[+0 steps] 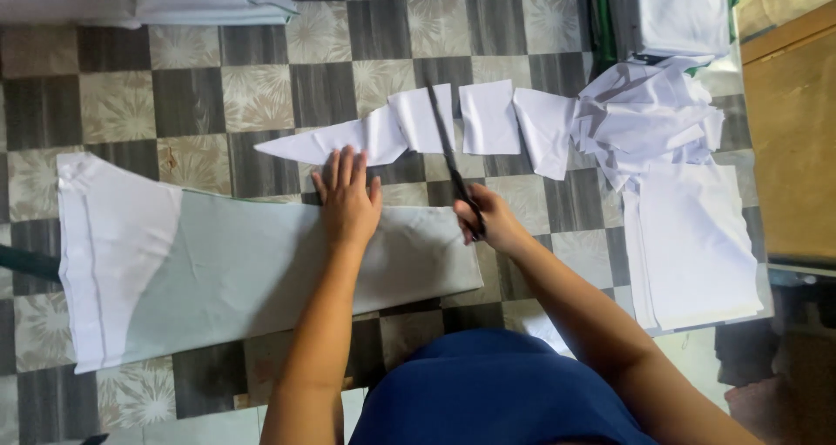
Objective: The person uses large scissors to cut a white fabric sheet laid out on a tiled floor. They follow a pattern to cut out specific shapes, including a long tapered piece and a curved section, while holding the fabric steady with their left hand.
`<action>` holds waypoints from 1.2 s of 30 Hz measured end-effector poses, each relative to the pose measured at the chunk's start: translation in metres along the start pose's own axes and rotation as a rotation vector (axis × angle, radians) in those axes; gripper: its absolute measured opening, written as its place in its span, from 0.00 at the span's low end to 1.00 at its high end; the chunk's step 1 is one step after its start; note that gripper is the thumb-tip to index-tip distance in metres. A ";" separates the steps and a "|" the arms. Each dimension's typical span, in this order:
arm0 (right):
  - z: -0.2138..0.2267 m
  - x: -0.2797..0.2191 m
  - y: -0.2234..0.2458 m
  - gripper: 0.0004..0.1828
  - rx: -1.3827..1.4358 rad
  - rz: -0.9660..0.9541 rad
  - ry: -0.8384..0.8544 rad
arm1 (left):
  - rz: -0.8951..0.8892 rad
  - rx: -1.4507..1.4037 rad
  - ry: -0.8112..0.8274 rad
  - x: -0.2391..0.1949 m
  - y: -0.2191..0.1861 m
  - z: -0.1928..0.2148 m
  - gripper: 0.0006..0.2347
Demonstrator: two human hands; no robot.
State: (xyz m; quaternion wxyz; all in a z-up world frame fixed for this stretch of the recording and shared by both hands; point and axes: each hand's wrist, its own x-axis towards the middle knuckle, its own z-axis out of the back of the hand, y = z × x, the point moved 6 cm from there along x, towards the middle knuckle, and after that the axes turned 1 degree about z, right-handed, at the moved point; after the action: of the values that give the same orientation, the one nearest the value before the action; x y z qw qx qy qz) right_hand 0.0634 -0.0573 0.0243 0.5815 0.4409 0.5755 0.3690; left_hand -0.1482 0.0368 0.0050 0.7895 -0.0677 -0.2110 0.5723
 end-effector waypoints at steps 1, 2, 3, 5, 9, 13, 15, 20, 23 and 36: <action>0.016 -0.013 -0.004 0.17 0.004 0.007 -0.010 | -0.013 -0.002 -0.002 0.011 -0.010 -0.006 0.22; 0.032 -0.027 -0.009 0.17 -0.010 0.000 -0.022 | 0.050 -0.116 -0.009 0.021 -0.017 -0.011 0.25; 0.047 -0.042 -0.015 0.18 -0.023 -0.009 -0.034 | 0.114 -0.230 -0.013 0.030 -0.023 -0.017 0.28; 0.071 -0.074 -0.029 0.17 0.010 -0.022 -0.073 | 0.086 -0.253 -0.006 0.052 -0.054 -0.036 0.32; 0.125 -0.136 -0.070 0.18 0.085 -0.031 -0.208 | 0.112 -0.229 0.170 0.081 -0.143 -0.085 0.43; 0.163 -0.179 -0.088 0.18 0.113 -0.053 -0.262 | 0.113 -0.221 0.143 0.081 -0.243 -0.086 0.47; 0.179 -0.198 -0.095 0.17 0.137 -0.033 -0.298 | 0.096 -0.132 0.254 0.076 -0.283 -0.115 0.46; 0.216 -0.230 -0.090 0.18 0.170 0.023 -0.350 | 0.014 -0.328 0.069 0.095 -0.310 -0.197 0.25; 0.231 -0.251 -0.070 0.22 0.157 0.048 -0.313 | 0.029 -0.672 0.081 0.117 -0.336 -0.185 0.23; 0.286 -0.295 -0.069 0.29 0.031 -0.034 -0.476 | -0.510 -0.154 0.294 0.152 -0.460 -0.149 0.30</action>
State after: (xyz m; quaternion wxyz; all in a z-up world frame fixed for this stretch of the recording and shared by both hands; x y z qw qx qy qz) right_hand 0.3238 -0.3819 0.0467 0.7002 0.5147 0.4349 0.2360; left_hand 0.3546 0.0444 0.0701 0.9224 -0.1544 -0.1474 0.3219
